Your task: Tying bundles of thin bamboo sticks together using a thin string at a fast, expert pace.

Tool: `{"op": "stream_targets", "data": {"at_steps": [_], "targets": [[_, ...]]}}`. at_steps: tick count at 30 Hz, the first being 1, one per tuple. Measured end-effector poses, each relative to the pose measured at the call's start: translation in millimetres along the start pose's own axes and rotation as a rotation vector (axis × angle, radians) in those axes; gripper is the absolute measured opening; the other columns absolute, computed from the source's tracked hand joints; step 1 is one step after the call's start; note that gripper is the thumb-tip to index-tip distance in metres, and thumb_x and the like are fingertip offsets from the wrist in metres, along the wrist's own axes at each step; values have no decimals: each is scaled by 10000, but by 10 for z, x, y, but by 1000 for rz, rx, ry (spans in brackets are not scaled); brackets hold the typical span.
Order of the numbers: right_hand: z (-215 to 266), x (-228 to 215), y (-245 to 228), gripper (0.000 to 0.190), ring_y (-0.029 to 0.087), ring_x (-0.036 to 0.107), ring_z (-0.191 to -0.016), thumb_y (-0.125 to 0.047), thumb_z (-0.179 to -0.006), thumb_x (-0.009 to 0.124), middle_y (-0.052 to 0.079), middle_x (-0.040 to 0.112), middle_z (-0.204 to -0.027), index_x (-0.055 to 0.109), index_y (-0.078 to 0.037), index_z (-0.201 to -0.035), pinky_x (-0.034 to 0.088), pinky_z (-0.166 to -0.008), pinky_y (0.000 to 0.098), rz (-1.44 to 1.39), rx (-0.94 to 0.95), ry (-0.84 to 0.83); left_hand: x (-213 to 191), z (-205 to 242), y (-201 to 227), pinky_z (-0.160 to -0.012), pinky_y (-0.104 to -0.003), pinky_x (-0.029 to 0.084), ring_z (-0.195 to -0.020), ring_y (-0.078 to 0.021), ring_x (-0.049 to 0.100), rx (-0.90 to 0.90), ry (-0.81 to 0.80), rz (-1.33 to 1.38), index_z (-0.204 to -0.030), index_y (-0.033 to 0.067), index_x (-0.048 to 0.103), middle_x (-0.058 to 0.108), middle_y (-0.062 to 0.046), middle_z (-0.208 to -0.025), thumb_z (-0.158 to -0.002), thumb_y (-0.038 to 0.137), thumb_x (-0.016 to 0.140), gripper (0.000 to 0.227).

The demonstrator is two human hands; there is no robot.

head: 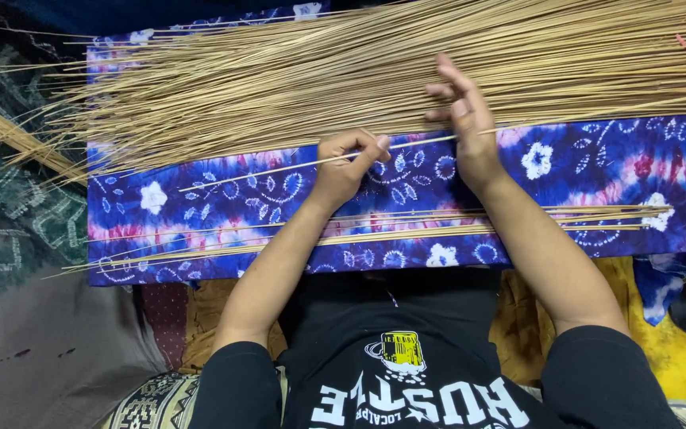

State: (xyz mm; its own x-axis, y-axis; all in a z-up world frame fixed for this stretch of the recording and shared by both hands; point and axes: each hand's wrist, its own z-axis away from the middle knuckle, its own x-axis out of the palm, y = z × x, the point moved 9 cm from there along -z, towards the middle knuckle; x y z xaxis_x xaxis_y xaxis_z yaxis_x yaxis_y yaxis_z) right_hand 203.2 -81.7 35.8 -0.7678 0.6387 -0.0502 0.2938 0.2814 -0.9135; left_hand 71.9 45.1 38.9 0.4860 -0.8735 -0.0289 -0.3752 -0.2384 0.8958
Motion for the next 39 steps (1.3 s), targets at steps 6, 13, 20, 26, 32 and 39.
{"op": "stream_targets", "data": {"at_steps": [6,13,20,26,32,39], "targets": [[-7,-393,-152,533,230,596,-1245,-427,-1109,359,174,468,-1592,458,-57,-1480,551,-946,324,-86,-50,273,-278,5,-225,-700,-311,607,-703,-188,681,-103,191,188,-747,70,668,688,-70,-739,-970,183,680,251],[-45,-366,-2,549,209,659,-1140,-371,-1052,397,221,511,-1548,470,21,-1430,592,-863,272,-203,-28,240,-506,10,-264,-650,-309,562,-669,-183,666,-162,387,303,-755,77,690,707,-62,-743,-941,238,706,247],[-12,-603,343,376,159,636,-684,-286,-1071,451,131,677,-843,610,6,-1245,511,-532,233,-349,54,317,-741,-1,-212,-597,-273,565,-624,-169,661,-79,537,230,-800,76,676,701,-81,-763,-962,341,676,311],[-24,-797,407,320,77,327,-409,-309,-1048,540,-10,448,-554,618,-38,-1201,308,-423,255,-448,39,369,-1075,-62,-199,-584,-258,527,-613,-150,633,-39,689,237,-822,97,635,691,-64,-754,-951,384,658,315],[-74,-1038,320,228,72,238,-427,-272,-1072,544,-43,351,-556,634,-74,-1142,202,-427,276,-466,-60,414,-1367,-247,73,-556,-253,537,-593,-146,622,-42,763,236,-793,87,627,691,-64,-731,-882,404,697,337],[-42,-1301,191,237,71,226,-463,-295,-1046,586,-31,344,-594,647,-90,-1149,229,-460,274,-492,-47,485,-1742,-251,249,-509,-265,533,-574,-145,647,11,712,135,-830,91,629,705,-68,-764,-927,354,650,282]]}}
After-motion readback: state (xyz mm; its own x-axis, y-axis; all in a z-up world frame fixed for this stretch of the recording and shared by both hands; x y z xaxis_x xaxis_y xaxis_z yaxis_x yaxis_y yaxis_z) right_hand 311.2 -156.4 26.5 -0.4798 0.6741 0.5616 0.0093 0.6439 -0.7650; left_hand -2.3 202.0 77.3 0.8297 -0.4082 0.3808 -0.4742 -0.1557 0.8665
